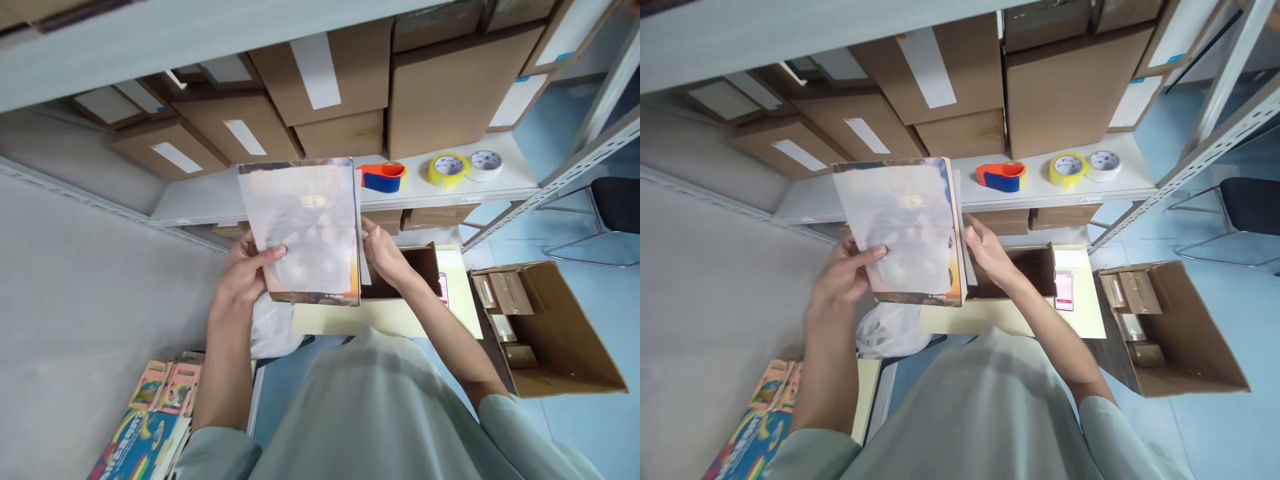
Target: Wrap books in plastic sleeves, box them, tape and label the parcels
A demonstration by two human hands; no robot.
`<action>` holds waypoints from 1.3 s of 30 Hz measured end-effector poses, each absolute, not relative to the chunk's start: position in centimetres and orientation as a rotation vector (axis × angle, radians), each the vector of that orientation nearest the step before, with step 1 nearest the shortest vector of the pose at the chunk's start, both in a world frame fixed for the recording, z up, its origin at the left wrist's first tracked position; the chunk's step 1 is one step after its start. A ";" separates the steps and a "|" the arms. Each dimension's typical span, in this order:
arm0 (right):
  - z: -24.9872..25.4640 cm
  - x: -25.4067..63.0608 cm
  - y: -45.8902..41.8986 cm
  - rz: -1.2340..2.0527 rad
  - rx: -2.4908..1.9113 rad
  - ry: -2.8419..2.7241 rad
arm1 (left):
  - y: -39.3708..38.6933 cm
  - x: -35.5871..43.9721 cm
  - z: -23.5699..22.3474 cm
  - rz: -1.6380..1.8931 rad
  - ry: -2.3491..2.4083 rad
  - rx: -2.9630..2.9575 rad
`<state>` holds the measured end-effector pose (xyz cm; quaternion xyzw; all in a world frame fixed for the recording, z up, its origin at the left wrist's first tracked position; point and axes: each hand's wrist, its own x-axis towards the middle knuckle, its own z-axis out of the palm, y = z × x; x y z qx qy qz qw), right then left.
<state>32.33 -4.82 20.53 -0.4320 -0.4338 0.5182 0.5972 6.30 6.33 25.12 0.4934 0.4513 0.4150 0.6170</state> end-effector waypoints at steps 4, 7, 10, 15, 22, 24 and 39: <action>20.5 34.3 -6.9 1.129 -1.056 -0.960 | 4.2 10.5 22.1 0.854 1.045 1.204; 18.9 35.8 -8.2 1.032 -1.241 -0.917 | 2.4 13.5 19.1 0.841 1.007 1.420; 17.6 37.7 -9.1 0.883 -1.344 -0.995 | 0.7 16.1 16.5 0.833 0.977 1.509; 19.3 41.9 -10.5 0.672 -1.504 -1.358 | -0.2 18.0 14.3 0.825 0.925 1.508; 23.2 44.0 -10.8 0.441 -1.969 -1.961 | 2.2 13.3 11.4 0.632 1.087 2.003; 23.1 43.1 -10.4 0.447 -2.079 -2.121 | 2.9 12.1 10.5 0.529 1.114 2.190; 15.6 37.1 -6.8 0.717 -2.159 -2.733 | 6.4 11.8 8.6 0.488 1.176 2.319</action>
